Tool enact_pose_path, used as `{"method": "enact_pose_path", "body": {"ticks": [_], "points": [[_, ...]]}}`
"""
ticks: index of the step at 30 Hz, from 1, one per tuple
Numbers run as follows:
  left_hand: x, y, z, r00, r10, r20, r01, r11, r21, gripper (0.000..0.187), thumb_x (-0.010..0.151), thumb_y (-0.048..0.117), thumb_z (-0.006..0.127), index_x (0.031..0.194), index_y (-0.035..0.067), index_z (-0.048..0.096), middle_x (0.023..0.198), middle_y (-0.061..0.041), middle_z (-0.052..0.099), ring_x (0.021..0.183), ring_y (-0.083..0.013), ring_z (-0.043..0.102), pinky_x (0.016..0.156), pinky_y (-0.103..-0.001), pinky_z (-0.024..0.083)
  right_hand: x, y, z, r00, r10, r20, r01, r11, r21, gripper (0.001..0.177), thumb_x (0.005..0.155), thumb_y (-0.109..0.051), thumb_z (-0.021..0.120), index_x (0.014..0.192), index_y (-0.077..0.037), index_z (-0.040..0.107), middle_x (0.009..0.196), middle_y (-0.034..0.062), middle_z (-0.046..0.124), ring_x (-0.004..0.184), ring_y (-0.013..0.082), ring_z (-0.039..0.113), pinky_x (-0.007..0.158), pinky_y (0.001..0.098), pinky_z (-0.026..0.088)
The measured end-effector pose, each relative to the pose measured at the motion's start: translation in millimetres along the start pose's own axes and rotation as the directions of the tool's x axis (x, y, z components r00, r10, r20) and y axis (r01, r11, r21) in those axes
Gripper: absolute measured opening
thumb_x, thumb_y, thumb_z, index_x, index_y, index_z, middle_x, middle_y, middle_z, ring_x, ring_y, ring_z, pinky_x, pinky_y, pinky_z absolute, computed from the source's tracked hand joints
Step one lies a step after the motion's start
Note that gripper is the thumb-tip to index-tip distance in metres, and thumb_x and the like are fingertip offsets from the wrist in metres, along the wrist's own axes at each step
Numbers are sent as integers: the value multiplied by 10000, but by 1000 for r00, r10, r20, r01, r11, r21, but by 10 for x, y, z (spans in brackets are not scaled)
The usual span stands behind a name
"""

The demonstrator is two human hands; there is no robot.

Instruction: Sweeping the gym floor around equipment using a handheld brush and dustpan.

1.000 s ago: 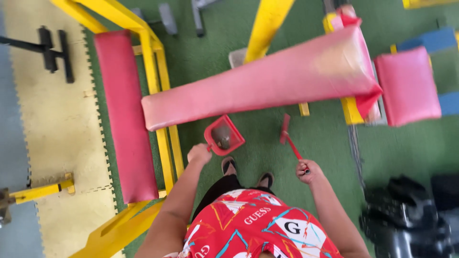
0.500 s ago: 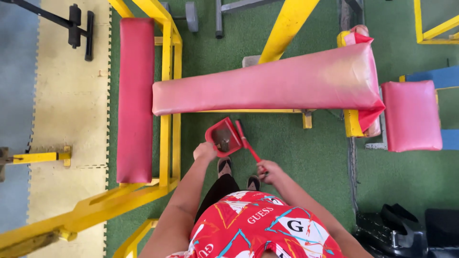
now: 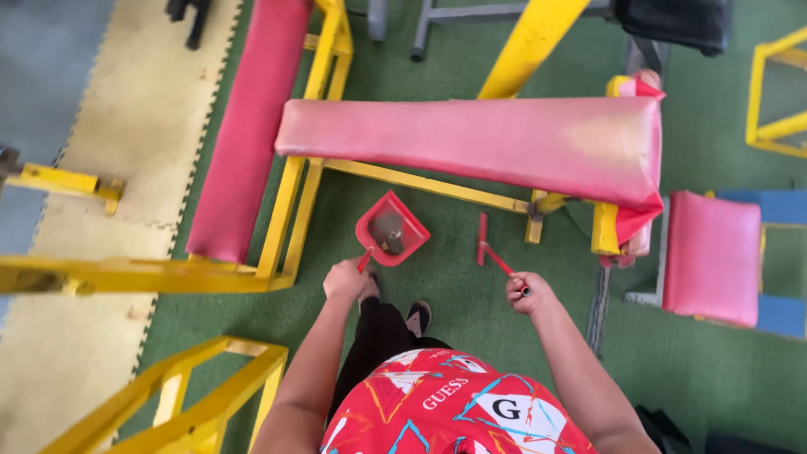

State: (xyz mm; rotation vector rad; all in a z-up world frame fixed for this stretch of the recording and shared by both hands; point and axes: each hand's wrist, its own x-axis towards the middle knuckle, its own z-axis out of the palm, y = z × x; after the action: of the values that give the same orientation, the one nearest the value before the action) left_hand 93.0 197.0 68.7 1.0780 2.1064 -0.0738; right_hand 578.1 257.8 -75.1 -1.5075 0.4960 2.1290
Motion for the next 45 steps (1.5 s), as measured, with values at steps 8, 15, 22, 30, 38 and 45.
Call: {"method": "enact_pose_path", "body": {"ticks": [8, 15, 22, 30, 38, 45], "points": [[-399, -801, 655, 996, -47, -72, 42, 997, -71, 424, 867, 371, 633, 1280, 349, 724, 1172, -136, 751, 1088, -336, 722, 958, -473, 574, 910, 592, -113, 993, -21, -116, 7, 992, -123, 214, 879, -110, 552, 705, -179, 449, 538, -67, 421, 435, 81, 444, 400, 262, 277], [-627, -1275, 1069, 991, -127, 30, 127, 992, 1, 425, 865, 517, 687, 1191, 256, 769, 1214, -110, 744, 1131, -312, 718, 951, -463, 589, 1183, 2296, 17, 1000, -18, 14, 23, 789, -613, 209, 869, -109, 588, 707, -107, 456, 495, 22, 416, 393, 162, 383, 376, 319, 236], [-960, -1670, 1081, 985, -168, 33, 170, 983, -67, 495, 885, 600, 676, 1211, 236, 753, 1226, -137, 736, 1147, -326, 702, 957, -459, 579, 26, 2035, 342, 928, 357, 104, -257, 818, -514, 183, 961, -81, 600, 1014, -229, 507, 592, -97, 428, 424, 14, 401, 386, 207, 217], [-1352, -2356, 1143, 984, -178, -3, 176, 977, -121, 398, 902, 430, 626, 1287, 381, 715, 1245, -128, 724, 1147, -314, 702, 980, -453, 567, 14, 1677, -90, 988, 129, 80, -81, 894, -440, 202, 942, -106, 596, 839, -213, 458, 574, -99, 438, 426, 12, 397, 375, 196, 239], [-1755, -3037, 1064, 984, -175, 17, 176, 981, -87, 419, 897, 516, 634, 1266, 340, 727, 1236, -119, 728, 1154, -317, 694, 972, -465, 566, 458, 2064, -211, 995, -94, -41, 75, 937, -341, 197, 939, -137, 551, 781, -176, 441, 541, -67, 428, 429, 74, 395, 400, 262, 279], [-1831, -3412, 1235, 981, -189, 44, 193, 973, -130, 484, 844, 584, 699, 1241, 311, 738, 1260, -111, 721, 1186, -317, 679, 989, -458, 554, 976, 3974, -238, 993, 76, -85, -111, 823, -557, 201, 930, -131, 588, 781, -167, 458, 554, -56, 425, 428, 87, 408, 397, 249, 276]]}}
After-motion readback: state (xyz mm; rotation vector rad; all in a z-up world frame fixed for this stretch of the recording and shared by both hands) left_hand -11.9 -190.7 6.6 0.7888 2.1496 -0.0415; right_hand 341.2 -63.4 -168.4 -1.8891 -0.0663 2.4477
